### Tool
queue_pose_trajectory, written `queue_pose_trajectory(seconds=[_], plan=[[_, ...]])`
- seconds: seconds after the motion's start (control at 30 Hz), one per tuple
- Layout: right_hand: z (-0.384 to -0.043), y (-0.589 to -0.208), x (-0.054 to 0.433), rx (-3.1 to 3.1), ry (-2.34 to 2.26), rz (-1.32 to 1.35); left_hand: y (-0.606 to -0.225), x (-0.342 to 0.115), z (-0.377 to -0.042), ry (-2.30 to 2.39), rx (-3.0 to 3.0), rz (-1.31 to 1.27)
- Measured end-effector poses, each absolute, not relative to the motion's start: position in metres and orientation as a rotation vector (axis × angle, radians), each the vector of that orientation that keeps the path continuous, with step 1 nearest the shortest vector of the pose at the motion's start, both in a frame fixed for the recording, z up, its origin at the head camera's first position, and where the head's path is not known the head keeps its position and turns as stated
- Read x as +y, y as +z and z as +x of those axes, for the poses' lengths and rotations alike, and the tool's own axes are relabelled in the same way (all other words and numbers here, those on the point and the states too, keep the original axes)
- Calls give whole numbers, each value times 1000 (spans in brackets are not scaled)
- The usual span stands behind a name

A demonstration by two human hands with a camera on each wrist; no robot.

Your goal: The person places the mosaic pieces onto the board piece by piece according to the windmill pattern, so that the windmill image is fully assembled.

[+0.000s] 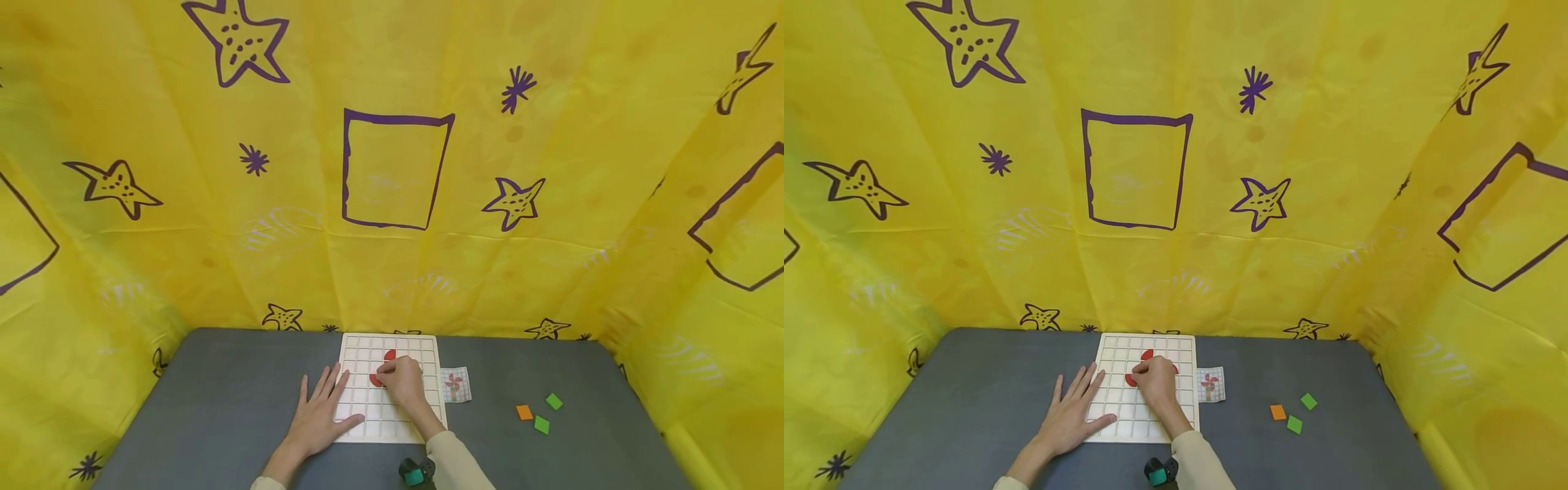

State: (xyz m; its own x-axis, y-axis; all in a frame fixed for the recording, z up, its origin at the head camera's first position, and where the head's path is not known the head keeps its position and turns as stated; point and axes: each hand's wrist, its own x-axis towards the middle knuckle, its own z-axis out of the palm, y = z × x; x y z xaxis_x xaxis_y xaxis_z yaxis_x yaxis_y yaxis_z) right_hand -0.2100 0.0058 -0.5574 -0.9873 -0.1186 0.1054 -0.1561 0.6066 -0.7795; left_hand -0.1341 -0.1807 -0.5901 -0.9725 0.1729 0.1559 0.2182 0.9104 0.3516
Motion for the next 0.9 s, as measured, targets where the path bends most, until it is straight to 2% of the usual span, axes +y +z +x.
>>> queue_pose_trajectory(seconds=[0.27, 0.53, 0.9], plan=[[-210, -554, 14, -2744, 1444, 319, -589, -179, -135, -574, -2986, -291], [-215, -534, 33, -2701, 1528, 369, -591, -179, -134, -581, -2953, -310], [-224, -517, 64, -2727, 1412, 394, -593, -180, -136, -560, -2995, -282]])
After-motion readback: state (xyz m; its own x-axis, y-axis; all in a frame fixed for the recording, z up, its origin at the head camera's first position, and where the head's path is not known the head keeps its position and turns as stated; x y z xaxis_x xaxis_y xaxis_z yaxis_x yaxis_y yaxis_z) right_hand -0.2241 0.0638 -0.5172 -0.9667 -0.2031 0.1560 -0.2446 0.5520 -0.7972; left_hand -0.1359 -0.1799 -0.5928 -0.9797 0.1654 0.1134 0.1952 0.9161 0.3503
